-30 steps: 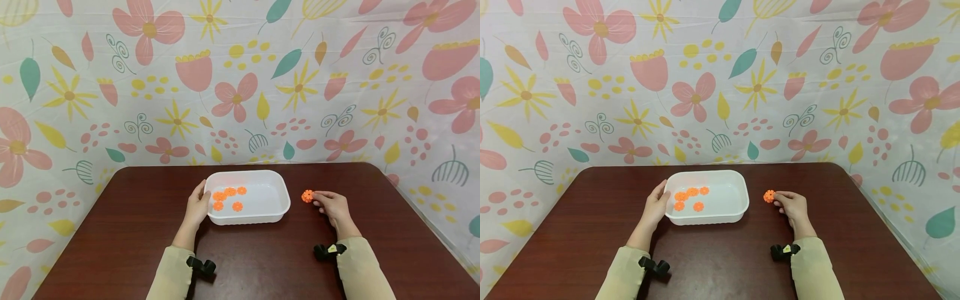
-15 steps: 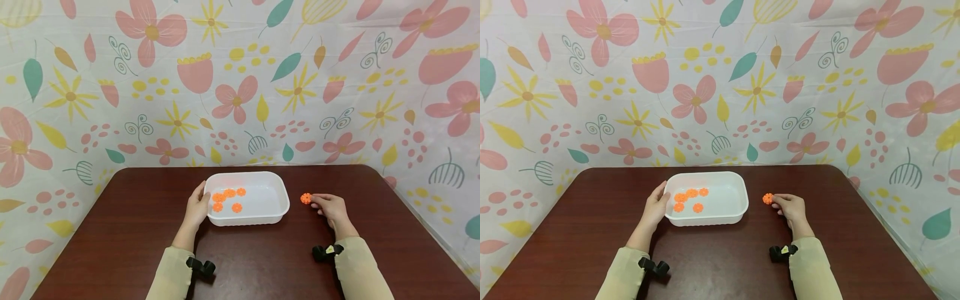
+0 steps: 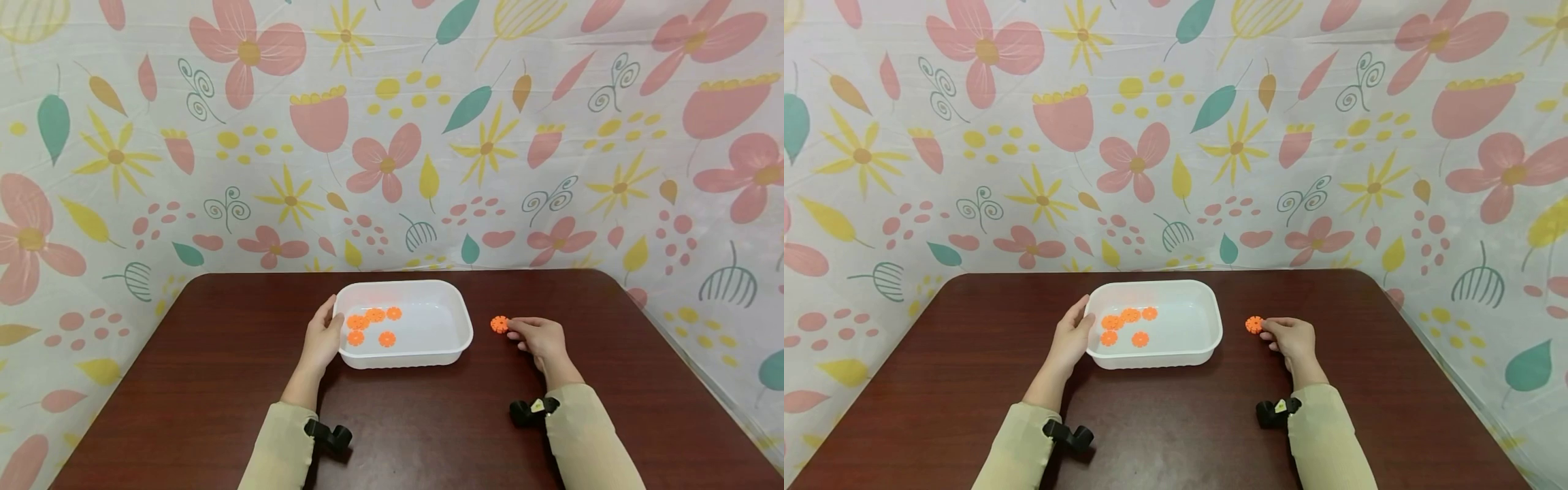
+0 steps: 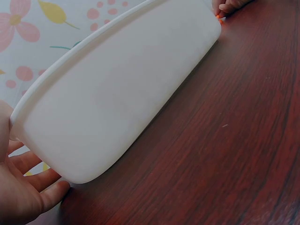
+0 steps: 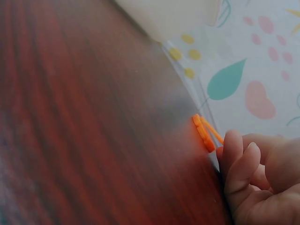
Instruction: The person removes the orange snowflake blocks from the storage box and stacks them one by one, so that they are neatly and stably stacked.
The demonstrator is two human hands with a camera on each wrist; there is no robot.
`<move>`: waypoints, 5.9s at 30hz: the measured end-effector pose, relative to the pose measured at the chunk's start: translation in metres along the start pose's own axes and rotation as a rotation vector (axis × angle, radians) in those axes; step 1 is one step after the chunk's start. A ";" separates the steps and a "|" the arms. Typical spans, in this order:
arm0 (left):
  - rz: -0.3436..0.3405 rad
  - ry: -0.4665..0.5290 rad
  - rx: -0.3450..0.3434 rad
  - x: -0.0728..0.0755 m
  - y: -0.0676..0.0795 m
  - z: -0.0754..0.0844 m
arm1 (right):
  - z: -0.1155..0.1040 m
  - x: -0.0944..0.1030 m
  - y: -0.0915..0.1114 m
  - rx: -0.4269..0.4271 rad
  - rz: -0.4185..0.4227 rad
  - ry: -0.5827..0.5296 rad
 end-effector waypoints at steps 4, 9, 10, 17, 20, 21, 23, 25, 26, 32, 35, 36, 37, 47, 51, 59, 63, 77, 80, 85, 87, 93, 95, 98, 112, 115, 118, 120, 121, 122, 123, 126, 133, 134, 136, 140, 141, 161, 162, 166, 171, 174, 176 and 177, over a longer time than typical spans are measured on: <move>-0.001 0.002 -0.004 0.000 0.000 0.000 | 0.000 0.000 0.000 -0.002 0.006 0.007; -0.006 0.003 -0.003 0.000 0.000 0.000 | 0.000 0.000 0.000 0.009 0.006 0.001; -0.008 0.003 -0.003 0.000 -0.001 0.000 | 0.000 -0.001 0.000 0.011 0.005 -0.002; -0.011 0.006 0.007 0.002 -0.001 0.000 | -0.001 0.000 0.002 0.017 -0.008 -0.011; -0.010 0.005 0.010 0.001 -0.001 -0.001 | -0.001 0.001 0.002 0.020 -0.019 -0.017; -0.009 0.003 0.012 0.001 -0.001 -0.001 | 0.000 0.001 0.001 0.020 -0.022 -0.022; -0.010 0.001 0.014 0.001 -0.001 -0.001 | 0.000 0.003 0.001 0.018 -0.028 -0.032; -0.012 0.004 0.011 0.000 0.000 -0.002 | 0.000 0.004 0.000 0.012 -0.033 -0.042; -0.014 0.007 0.011 0.000 0.000 -0.002 | 0.000 0.004 0.000 0.008 -0.036 -0.046; -0.019 0.014 0.010 -0.001 0.001 -0.001 | -0.005 0.005 0.002 0.024 -0.039 -0.057; -0.021 0.010 0.009 0.000 0.001 -0.001 | -0.009 0.005 0.004 0.051 -0.041 -0.054; -0.020 0.009 0.009 0.000 0.001 -0.001 | -0.011 0.005 0.004 0.059 -0.046 -0.052; -0.021 0.009 0.010 0.000 0.000 -0.001 | -0.012 0.004 0.004 0.068 -0.053 -0.048; -0.019 0.001 0.009 0.001 0.000 -0.002 | -0.021 -0.007 0.006 0.131 -0.160 -0.042; -0.016 -0.002 0.003 0.000 0.000 -0.002 | -0.029 -0.015 0.008 0.152 -0.187 -0.052; -0.005 0.000 -0.008 0.001 0.000 -0.001 | -0.044 -0.034 0.015 0.213 -0.213 -0.019; -0.004 0.000 0.001 0.001 0.000 -0.001 | -0.049 -0.045 0.017 0.229 -0.231 -0.038; -0.006 -0.003 0.016 0.001 -0.002 0.000 | -0.072 -0.072 0.025 0.245 -0.275 -0.017; -0.011 -0.002 0.015 0.002 -0.002 0.000 | -0.075 -0.078 0.025 0.258 -0.287 -0.010; -0.017 0.000 0.000 0.002 -0.002 0.000 | -0.077 -0.088 0.023 0.286 -0.325 0.001; -0.016 0.002 -0.001 0.003 -0.001 0.000 | -0.077 -0.093 0.023 0.291 -0.342 0.010; -0.013 0.007 -0.003 0.003 -0.001 0.000 | -0.079 -0.108 0.025 0.293 -0.373 0.047; -0.014 0.008 -0.003 0.003 -0.001 0.000 | -0.080 -0.114 0.026 0.293 -0.375 0.070; -0.013 0.008 0.003 0.004 -0.001 0.000 | -0.081 -0.121 0.028 0.288 -0.372 0.106; -0.022 0.010 -0.002 0.003 -0.001 0.002 | -0.084 -0.152 0.037 0.317 -0.454 0.151; -0.020 0.017 -0.001 0.003 0.000 0.002 | -0.080 -0.159 0.034 0.337 -0.474 0.179; -0.021 0.023 0.000 0.002 -0.001 0.002 | -0.075 -0.165 0.029 0.355 -0.492 0.209; -0.020 0.025 0.001 0.002 -0.001 0.002 | -0.072 -0.169 0.027 0.353 -0.501 0.227; -0.019 0.027 0.001 0.002 -0.001 0.002 | -0.071 -0.171 0.027 0.351 -0.505 0.236; -0.019 0.028 0.000 0.002 -0.001 0.002 | -0.070 -0.173 0.026 0.350 -0.508 0.246; -0.019 0.028 0.000 0.002 -0.001 0.002 | -0.069 -0.175 0.026 0.351 -0.511 0.256; -0.020 0.025 -0.001 0.001 -0.001 0.002 | -0.066 -0.180 0.025 0.340 -0.503 0.287; -0.028 0.026 0.002 0.002 -0.002 0.000 | -0.059 -0.188 0.024 0.347 -0.469 0.385; -0.028 0.028 0.003 0.003 -0.002 0.000 | -0.058 -0.189 0.024 0.346 -0.473 0.398; -0.023 0.034 0.011 0.003 -0.003 0.000 | -0.057 -0.190 0.024 0.337 -0.483 0.423; -0.022 0.035 0.015 0.003 -0.002 0.001 | -0.054 -0.193 0.023 0.321 -0.508 0.472; -0.023 0.035 0.014 0.003 -0.002 0.001 | -0.053 -0.193 0.023 0.318 -0.509 0.490; -0.016 0.017 0.001 0.003 0.000 0.003 | -0.049 -0.200 0.023 0.408 -0.598 0.788; -0.016 0.018 0.001 0.003 0.000 0.003 | -0.048 -0.200 0.023 0.400 -0.603 0.790; -0.020 0.017 0.000 0.002 0.000 0.003 | -0.049 -0.200 0.023 0.392 -0.631 0.804; -0.016 0.013 -0.004 0.002 0.000 0.002 | -0.050 -0.199 0.023 0.394 -0.652 0.797; -0.009 0.013 -0.005 0.002 -0.001 0.002 | -0.050 -0.199 0.023 0.380 -0.650 0.770; -0.006 0.015 -0.005 0.002 -0.001 0.002 | -0.050 -0.199 0.022 0.369 -0.647 0.748; -0.005 0.015 -0.001 0.002 -0.001 0.002 | -0.050 -0.199 0.021 0.366 -0.645 0.740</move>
Point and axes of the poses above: each hand's wrist, its own y-axis away from the middle knuckle, its own x-axis out of the back of the hand, z = x × y, the point moved 1 cm from there along -y, towards the middle knuckle, and after that the axes turned 4 degrees about -y, right-handed, at the moved point
